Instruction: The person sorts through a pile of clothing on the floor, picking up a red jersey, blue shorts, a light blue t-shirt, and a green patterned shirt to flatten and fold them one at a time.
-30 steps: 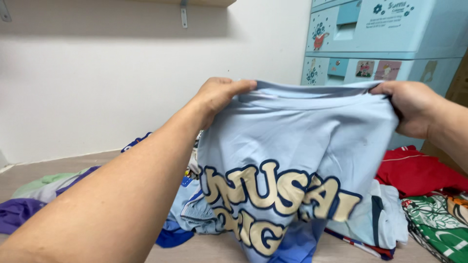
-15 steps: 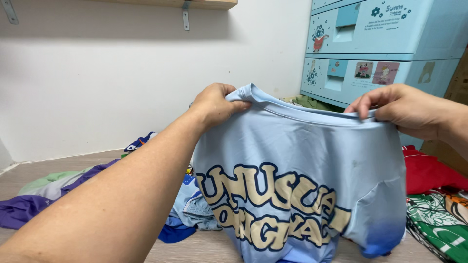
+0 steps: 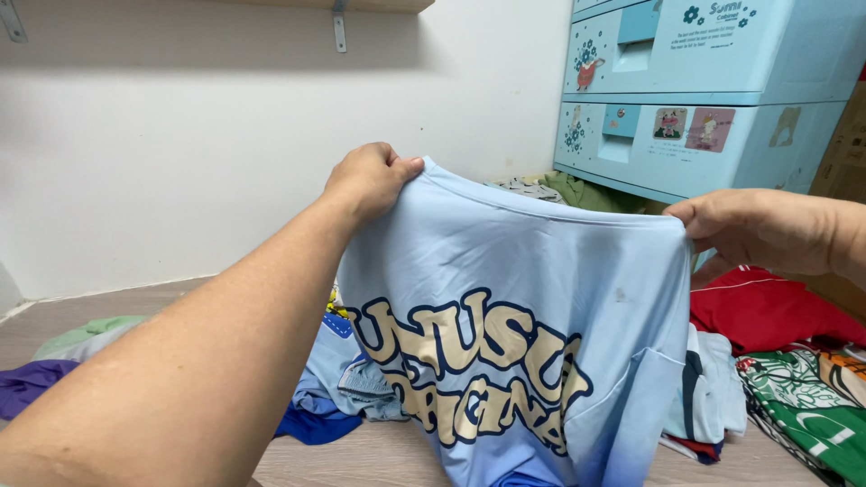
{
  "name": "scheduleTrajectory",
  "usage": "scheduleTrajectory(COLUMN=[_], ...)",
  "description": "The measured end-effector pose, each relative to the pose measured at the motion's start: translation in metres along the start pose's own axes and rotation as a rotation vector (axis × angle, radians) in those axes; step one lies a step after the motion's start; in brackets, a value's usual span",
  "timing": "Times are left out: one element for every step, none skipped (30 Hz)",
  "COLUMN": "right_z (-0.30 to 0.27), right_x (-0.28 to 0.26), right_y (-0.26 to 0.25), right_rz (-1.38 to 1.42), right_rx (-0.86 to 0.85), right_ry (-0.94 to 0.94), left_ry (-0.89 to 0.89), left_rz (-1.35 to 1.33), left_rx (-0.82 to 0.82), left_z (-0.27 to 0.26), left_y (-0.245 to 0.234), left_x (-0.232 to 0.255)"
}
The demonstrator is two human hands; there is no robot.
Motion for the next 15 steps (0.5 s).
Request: scheduleTrajectory(right_z=[0.002, 0.008, 0.013, 0.016, 0.02, 0.024, 0.027, 0.029, 0.031, 0.031, 0.029, 0.026, 0.024, 0.021, 0.015], right_x=[0.0, -0.001, -0.001, 0.0, 0.001, 0.002, 0.002, -0.001, -0.005, -0.009, -0.015, -0.024, -0.036, -0.049, -0.059], right_y=[-0.003, -0.003, -0.007, -0.013, -0.019, -0.027, -0.037, -0.05, -0.061, -0.071, -0.08, -0.088, -0.094, -0.099, -0.101], right_rz=[-0.14, -0.281, -0.423, -0.412, -0.401, -0.389, -0.393, -0.397, -0.401, -0.366, -0.331, -0.294, -0.293, -0.291, -0.29], right_rx=[0.107, 0.213, 0.318, 0.36, 0.401, 0.443, 0.515, 0.587, 0.662, 0.734, 0.807, 0.879, 0.935, 0.991, 1.047], right_ry=[0.014, 0.027, 0.037, -0.007, -0.053, -0.099, -0.154, -0.208, -0.264, -0.327, -0.395, -0.463, -0.507, -0.552, -0.598], left_ry=[-0.009, -0.017, 0.009, 0.035, 0.062, 0.111, 0.159, 0.206, 0.211, 0.216, 0.223, 0.183, 0.146, 0.108, 0.084], left_rz=[-0.049, -0.098, -0.118, -0.138, -0.157, -0.14, -0.123, -0.105, -0.074, -0.042, -0.01, 0.026, 0.06, 0.093, 0.1], left_rx=[-0.032, -0.063, -0.135, -0.206, -0.275, -0.31, -0.348, -0.386, -0.358, -0.33, -0.299, -0.163, -0.025, 0.114, 0.201], left_z=[-0.003, -0.006, -0.009, -0.012, -0.013, -0.013, -0.012, -0.011, -0.007, -0.003, 0.001, 0.006, 0.011, 0.015, 0.019], left_y=[0.005, 0.01, 0.017, 0.023, 0.027, 0.029, 0.033, 0.036, 0.037, 0.037, 0.034, 0.026, 0.016, 0.006, -0.004], left_x=[0.001, 0.002, 0.005, 0.007, 0.009, 0.012, 0.013, 0.015, 0.015, 0.015, 0.017, 0.018, 0.019, 0.021, 0.025])
Point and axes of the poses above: each hand's wrist, its own z-axis towards the middle knuckle, its own y-axis out of the palm, x = y × z, the point moved 5 cm from there along z, towards the middle knuckle, and after that the axes turned 8 degrees about -x, right-handed, at the moved point
